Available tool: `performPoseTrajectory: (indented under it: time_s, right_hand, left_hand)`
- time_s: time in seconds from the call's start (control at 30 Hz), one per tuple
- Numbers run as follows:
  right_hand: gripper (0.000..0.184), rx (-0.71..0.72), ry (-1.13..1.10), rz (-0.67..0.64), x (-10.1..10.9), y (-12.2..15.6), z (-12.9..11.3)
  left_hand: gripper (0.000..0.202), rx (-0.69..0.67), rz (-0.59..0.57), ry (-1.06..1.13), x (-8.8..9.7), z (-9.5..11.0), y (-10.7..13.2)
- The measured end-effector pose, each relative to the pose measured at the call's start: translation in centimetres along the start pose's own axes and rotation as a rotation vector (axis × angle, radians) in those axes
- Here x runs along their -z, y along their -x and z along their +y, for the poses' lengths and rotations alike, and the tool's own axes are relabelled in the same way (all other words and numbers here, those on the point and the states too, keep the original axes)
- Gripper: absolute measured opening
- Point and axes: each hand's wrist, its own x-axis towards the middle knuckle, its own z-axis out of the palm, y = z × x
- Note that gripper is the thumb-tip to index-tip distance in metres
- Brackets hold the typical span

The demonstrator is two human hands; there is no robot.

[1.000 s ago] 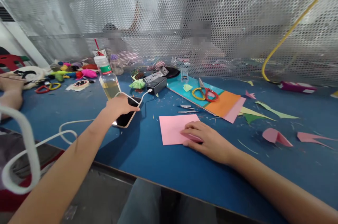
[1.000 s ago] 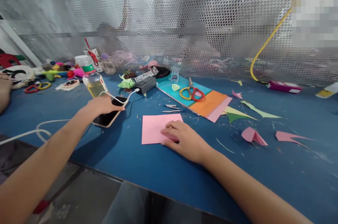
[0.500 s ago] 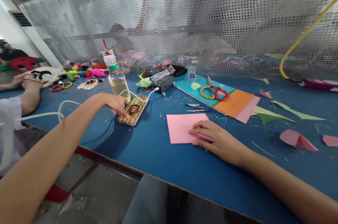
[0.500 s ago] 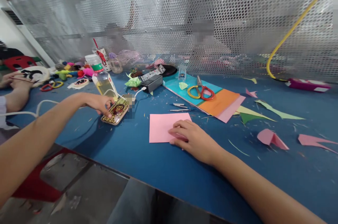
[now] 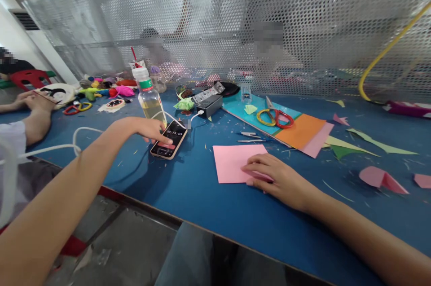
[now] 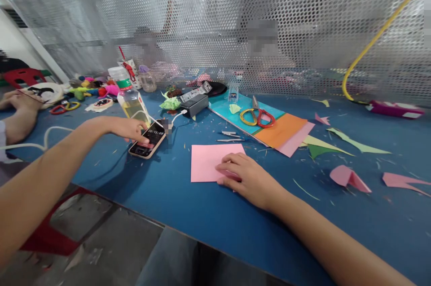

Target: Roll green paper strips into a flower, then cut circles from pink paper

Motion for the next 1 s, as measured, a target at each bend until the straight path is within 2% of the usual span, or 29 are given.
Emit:
performPoseTrajectory:
  time_s: [0.07,0.17,0.27,0.33,0.37,0.43,0.53,0.63,0.8,0.9,1.0]
  right_hand:
    - [0.031,0.035,0.051,0.009,0.1,0.0,0.1]
    - [0.030,0.156,0.189,0.022,0.2,0.0,0.0]
    - [0.033,0.282,0.369,0.071,0.3,0.1,-0.5]
    - [0.034,0.320,0.449,0.131,0.5,0.2,-1.0]
    - [0.033,0.330,0.470,0.173,0.7,0.4,-1.2]
    - [0.027,0.329,0.482,0.295,1.1,0.7,-1.5]
    - [0.019,0.250,0.434,0.441,1.8,1.2,-1.8]
    - [0.017,0.161,0.354,0.465,2.5,1.4,-1.7]
    - [0.017,0.121,0.229,0.510,3.2,1.2,-1.1]
    - [0.023,0.027,0.204,0.544,3.7,1.4,-0.8]
    - [0.031,-0.083,0.212,0.607,4.1,1.8,-0.6]
  left_hand:
    - [0.049,0.029,-0.002,-0.068,0.2,1.1,1.5]
    - [0.048,-0.005,0.087,-0.121,-0.8,4.7,4.3]
    - [0.046,-0.441,0.057,-0.017,-3.4,9.7,6.2]
    - [0.050,-0.693,0.068,-0.065,-5.3,12.5,6.3]
    - [0.047,-0.781,0.091,-0.112,-5.9,13.5,6.1]
    - [0.030,-0.870,0.125,-0.163,-6.6,14.6,5.2]
    - [0.029,-0.931,0.222,-0.081,-6.3,14.5,4.0]
    - [0.027,-0.978,0.330,0.131,-5.9,13.4,3.2]
    - [0.023,-1.032,0.360,0.446,-6.5,12.3,2.8]
    - [0.022,-0.938,0.391,0.617,-6.9,12.4,3.2]
    - [0.025,-0.813,0.298,0.700,-7.2,12.7,3.2]
